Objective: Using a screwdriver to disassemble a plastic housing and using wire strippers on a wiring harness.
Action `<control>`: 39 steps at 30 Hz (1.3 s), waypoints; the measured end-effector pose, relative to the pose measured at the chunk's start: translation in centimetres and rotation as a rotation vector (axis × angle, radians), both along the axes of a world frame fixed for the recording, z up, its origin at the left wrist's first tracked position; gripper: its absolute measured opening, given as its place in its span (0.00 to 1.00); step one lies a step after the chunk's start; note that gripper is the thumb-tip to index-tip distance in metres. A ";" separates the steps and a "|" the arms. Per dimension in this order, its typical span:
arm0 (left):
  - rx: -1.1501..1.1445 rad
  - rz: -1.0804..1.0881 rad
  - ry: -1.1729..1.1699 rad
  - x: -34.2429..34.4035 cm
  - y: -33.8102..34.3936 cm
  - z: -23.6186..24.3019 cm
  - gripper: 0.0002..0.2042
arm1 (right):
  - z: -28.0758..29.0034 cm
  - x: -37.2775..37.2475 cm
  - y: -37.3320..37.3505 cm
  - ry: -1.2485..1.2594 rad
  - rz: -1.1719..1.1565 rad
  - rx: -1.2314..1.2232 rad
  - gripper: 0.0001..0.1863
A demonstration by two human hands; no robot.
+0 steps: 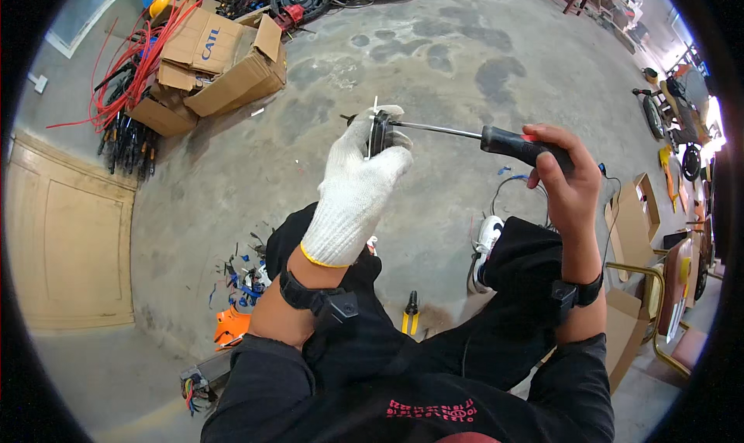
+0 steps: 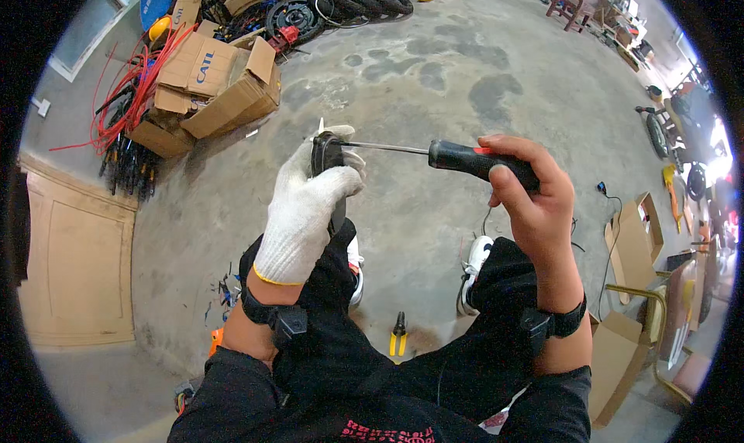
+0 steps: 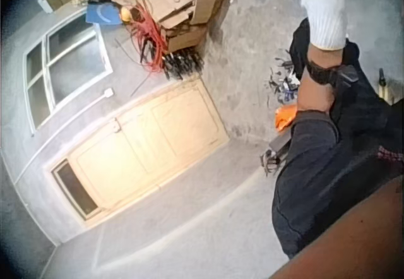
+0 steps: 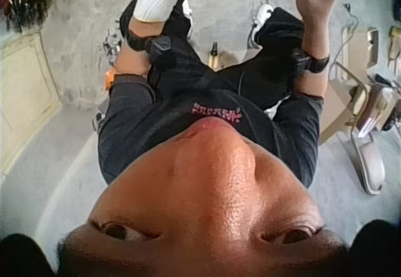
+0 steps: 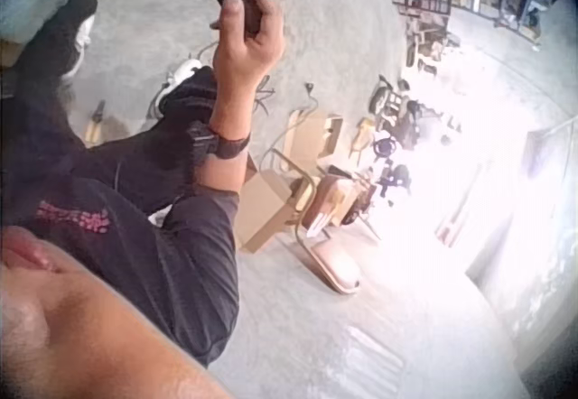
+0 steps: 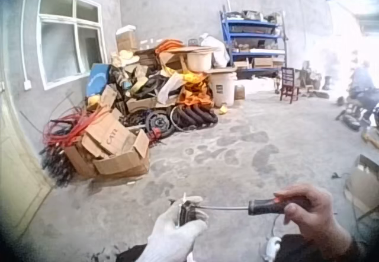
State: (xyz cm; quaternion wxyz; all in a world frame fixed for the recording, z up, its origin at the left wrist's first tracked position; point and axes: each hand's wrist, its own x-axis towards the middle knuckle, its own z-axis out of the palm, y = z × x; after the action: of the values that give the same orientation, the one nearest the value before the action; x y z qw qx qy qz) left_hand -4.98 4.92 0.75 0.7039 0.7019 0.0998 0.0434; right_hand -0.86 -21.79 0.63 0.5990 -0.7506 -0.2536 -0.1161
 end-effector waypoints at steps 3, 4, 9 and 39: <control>0.103 0.024 -0.053 -0.3 -0.4 -0.2 0.21 | 0.8 0.3 0.5 0.329 -0.075 0.057 0.17; 0.124 0.031 -0.076 -0.5 -0.5 -0.1 0.21 | 0.9 0.5 0.6 0.536 -0.115 0.074 0.18; 0.076 0.053 -0.134 -0.3 0.0 0.0 0.21 | 0.2 0.4 1.2 0.676 -0.039 0.103 0.23; -0.099 -0.010 -0.056 -0.2 0.8 0.0 0.23 | -0.1 -0.9 0.6 0.090 0.030 0.033 0.15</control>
State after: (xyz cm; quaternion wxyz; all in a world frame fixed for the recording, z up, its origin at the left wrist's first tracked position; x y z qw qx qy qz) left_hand -5.16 5.74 0.78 0.7403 0.6654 0.0788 0.0545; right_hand -1.79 -21.17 0.54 0.6236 -0.7414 -0.2356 -0.0773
